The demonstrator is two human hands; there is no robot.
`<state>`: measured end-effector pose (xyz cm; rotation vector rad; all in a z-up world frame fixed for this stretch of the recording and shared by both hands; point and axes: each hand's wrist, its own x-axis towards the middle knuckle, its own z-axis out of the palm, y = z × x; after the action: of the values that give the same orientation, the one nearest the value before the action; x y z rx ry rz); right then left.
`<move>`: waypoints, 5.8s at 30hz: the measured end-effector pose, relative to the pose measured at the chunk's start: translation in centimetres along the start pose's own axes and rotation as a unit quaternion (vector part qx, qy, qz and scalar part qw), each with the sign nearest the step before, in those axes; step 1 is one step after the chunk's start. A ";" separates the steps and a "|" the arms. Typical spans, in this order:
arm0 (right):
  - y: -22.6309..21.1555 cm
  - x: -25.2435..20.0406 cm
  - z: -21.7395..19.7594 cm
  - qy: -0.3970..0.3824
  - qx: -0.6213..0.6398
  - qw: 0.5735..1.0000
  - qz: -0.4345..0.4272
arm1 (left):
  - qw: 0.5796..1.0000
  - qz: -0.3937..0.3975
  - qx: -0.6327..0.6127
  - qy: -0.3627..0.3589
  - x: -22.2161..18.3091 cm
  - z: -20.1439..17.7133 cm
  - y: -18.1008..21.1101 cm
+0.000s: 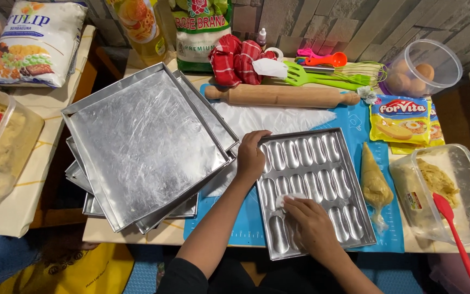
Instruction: Wiping down metal baking trays with a cloth to clean or grease them in preparation for baking.
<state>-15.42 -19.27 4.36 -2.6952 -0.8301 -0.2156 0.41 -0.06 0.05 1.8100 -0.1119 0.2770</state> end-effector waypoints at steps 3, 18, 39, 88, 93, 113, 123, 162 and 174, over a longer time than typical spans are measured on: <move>3.2 -0.3 -0.4 -0.032 0.138 0.987 0.080 | 1.000 0.011 -0.012 0.001 0.0 0.0 -0.2; 8.3 9.2 1.1 0.074 -0.046 0.996 0.011 | 0.999 0.025 -0.006 0.024 -0.3 -0.8 1.1; 8.0 0.6 -4.4 0.064 0.098 0.952 0.283 | 1.000 0.025 -0.005 0.017 -0.1 -0.8 1.1; -4.4 5.4 -1.0 -0.168 0.057 0.982 0.067 | 1.000 0.014 0.021 0.011 -0.2 -0.4 1.5; -4.5 2.3 -2.9 -0.174 0.089 0.980 -0.024 | 0.999 0.047 -0.014 0.025 -0.2 0.1 0.1; -2.8 -1.3 -3.8 -0.118 0.004 0.987 -0.110 | 0.999 0.044 0.002 0.024 -0.3 0.0 -0.2; -4.8 -1.4 -2.7 -0.117 0.001 0.990 -0.083 | 0.999 0.032 0.013 0.012 -0.2 0.1 -1.0; -0.4 -2.6 -1.2 0.080 0.042 0.995 -0.042 | 0.998 -0.032 -0.002 -0.057 -0.8 -0.8 1.9; -1.0 -1.5 -1.6 -0.052 -0.090 0.995 0.002 | 0.997 -0.047 -0.025 -0.049 -1.3 -1.3 4.1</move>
<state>-17.31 -19.80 5.76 -2.8979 -0.8730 -0.1559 -1.94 0.10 3.90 1.7736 -0.1009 0.1171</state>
